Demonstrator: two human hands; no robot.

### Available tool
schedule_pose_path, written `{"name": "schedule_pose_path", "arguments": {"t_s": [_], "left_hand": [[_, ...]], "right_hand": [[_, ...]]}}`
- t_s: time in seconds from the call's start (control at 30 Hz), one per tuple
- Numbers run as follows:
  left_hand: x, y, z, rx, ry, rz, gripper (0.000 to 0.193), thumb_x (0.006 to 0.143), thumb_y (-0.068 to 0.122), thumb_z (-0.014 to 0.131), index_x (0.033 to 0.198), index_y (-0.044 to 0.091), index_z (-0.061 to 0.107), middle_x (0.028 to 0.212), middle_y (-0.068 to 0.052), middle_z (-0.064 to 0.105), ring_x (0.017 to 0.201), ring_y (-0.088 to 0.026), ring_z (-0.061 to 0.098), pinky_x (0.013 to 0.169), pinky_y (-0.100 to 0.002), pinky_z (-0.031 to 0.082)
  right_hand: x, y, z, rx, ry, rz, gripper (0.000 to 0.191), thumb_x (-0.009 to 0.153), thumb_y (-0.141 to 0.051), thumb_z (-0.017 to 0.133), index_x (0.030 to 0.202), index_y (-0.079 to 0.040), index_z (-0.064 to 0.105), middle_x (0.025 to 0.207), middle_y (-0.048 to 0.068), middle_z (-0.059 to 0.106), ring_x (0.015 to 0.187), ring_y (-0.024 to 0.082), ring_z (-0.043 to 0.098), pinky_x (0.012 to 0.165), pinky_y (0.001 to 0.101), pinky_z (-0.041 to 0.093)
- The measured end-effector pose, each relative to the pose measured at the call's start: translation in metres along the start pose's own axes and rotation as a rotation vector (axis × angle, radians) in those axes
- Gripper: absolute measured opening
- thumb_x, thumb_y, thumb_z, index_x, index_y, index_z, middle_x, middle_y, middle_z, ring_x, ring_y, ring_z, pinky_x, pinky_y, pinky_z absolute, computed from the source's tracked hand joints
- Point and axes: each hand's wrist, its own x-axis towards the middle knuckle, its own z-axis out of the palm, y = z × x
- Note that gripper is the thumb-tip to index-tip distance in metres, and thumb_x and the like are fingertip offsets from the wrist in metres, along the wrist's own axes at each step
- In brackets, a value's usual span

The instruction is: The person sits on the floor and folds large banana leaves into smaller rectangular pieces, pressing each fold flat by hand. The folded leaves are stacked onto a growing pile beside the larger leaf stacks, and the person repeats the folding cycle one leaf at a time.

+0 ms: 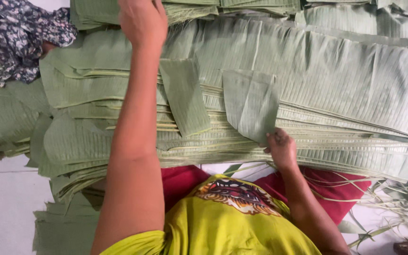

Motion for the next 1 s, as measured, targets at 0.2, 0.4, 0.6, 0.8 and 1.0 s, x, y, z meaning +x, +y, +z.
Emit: {"name": "schedule_pose_path", "arguments": {"t_s": [0.2, 0.4, 0.6, 0.8, 1.0], "left_hand": [[-0.14, 0.018, -0.058, 0.171, -0.527, -0.123, 0.066, 0.093, 0.053, 0.067, 0.133, 0.001, 0.061, 0.145, -0.021, 0.052, 0.141, -0.04, 0.039, 0.106, -0.063, 0.034], [-0.195, 0.005, -0.041, 0.206, -0.522, -0.193, 0.09, 0.07, 0.065, 0.08, 0.131, 0.003, 0.06, 0.152, -0.022, 0.044, 0.142, -0.039, 0.032, 0.11, -0.065, 0.025], [-0.226, -0.018, -0.015, -0.151, -0.357, -0.218, 0.02, 0.093, 0.023, 0.075, 0.108, 0.013, 0.065, 0.119, -0.014, 0.068, 0.114, -0.037, 0.063, 0.096, -0.052, 0.049], [-0.24, -0.022, 0.001, -0.399, -0.305, -0.224, 0.027, 0.096, 0.012, 0.066, 0.122, 0.007, 0.064, 0.096, -0.02, 0.072, 0.087, -0.043, 0.068, 0.073, -0.05, 0.053], [-0.245, -0.038, -0.01, -0.448, -0.407, -0.293, 0.033, 0.094, 0.012, 0.066, 0.126, 0.006, 0.065, 0.102, -0.02, 0.074, 0.09, -0.036, 0.073, 0.078, -0.043, 0.056]], "right_hand": [[0.01, 0.003, -0.015, -0.148, 0.115, -0.101, 0.027, 0.102, -0.013, 0.062, 0.123, 0.003, 0.066, 0.083, 0.01, 0.072, 0.064, 0.014, 0.069, 0.051, 0.0281, 0.049], [0.014, -0.012, -0.035, -0.235, 0.109, -0.124, 0.028, 0.098, -0.012, 0.062, 0.123, -0.002, 0.068, 0.075, 0.007, 0.072, 0.059, 0.011, 0.065, 0.052, 0.028, 0.05], [0.039, -0.024, -0.131, -0.436, 0.404, -0.377, 0.021, 0.107, -0.007, 0.059, 0.119, -0.002, 0.075, 0.078, 0.007, 0.068, 0.066, 0.013, 0.061, 0.055, 0.029, 0.049], [0.145, -0.056, -0.239, 0.344, 0.456, -0.355, 0.017, 0.112, -0.004, 0.057, 0.125, -0.002, 0.068, 0.098, 0.003, 0.066, 0.079, 0.011, 0.065, 0.068, 0.0253, 0.058], [0.265, -0.115, -0.288, 0.475, 0.483, -0.382, 0.022, 0.11, 0.0, 0.055, 0.129, -0.002, 0.065, 0.096, 0.007, 0.067, 0.075, 0.014, 0.067, 0.06, 0.027, 0.056]]}}
